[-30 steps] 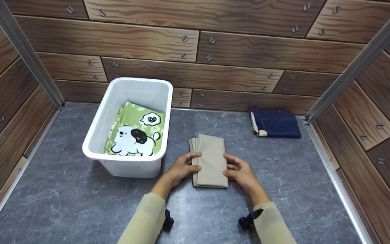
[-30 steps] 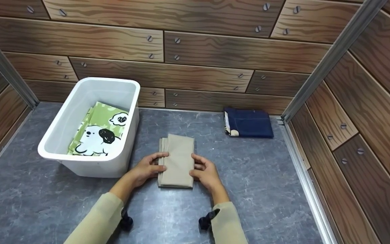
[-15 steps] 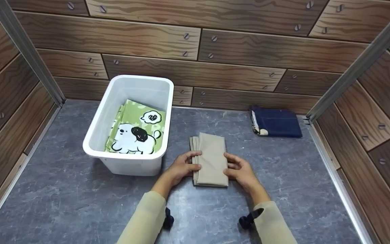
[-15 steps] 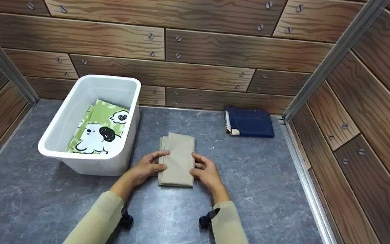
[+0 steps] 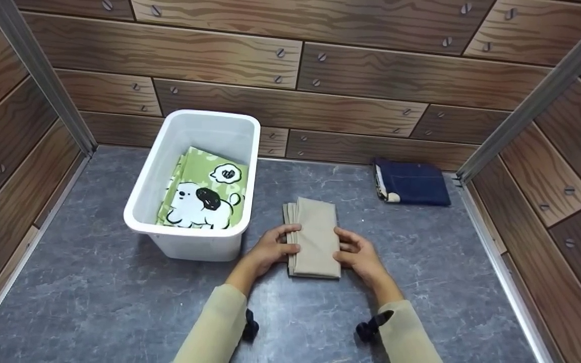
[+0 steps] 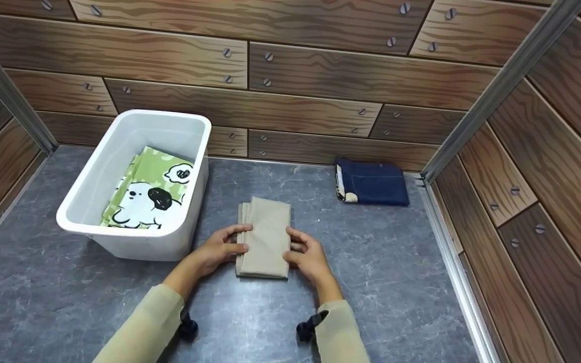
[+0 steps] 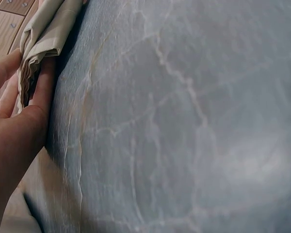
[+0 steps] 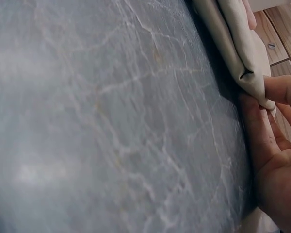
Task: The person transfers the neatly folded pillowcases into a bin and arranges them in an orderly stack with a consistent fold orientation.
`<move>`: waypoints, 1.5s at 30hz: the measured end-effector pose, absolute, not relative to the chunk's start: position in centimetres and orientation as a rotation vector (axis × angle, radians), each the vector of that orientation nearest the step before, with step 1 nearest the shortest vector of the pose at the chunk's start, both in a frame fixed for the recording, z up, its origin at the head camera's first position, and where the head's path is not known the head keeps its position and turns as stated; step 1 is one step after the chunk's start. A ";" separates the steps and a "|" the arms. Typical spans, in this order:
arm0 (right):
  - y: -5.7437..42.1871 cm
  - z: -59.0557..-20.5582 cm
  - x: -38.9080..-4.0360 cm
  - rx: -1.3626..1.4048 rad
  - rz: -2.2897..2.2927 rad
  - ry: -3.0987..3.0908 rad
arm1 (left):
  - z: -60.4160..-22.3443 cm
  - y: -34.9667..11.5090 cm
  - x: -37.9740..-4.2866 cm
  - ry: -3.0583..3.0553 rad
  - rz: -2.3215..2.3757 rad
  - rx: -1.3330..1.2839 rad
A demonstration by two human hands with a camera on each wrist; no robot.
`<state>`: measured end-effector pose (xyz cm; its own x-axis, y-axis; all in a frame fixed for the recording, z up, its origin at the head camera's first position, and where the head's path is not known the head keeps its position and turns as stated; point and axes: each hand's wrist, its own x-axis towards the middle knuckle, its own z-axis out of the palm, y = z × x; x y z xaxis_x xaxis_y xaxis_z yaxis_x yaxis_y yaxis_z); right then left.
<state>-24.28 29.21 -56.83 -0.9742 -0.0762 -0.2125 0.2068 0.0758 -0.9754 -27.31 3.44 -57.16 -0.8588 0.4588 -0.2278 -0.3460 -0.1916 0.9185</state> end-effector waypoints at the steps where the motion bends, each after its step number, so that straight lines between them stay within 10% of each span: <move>1: 29.2 -56.9 -24.3 0.138 -2.001 2.144 | -57.1 3.5 -27.3 1.570 2.086 0.133; 45: 28.9 -56.5 -24.2 0.222 -2.017 2.147 | -56.9 3.7 -27.2 1.584 2.083 0.103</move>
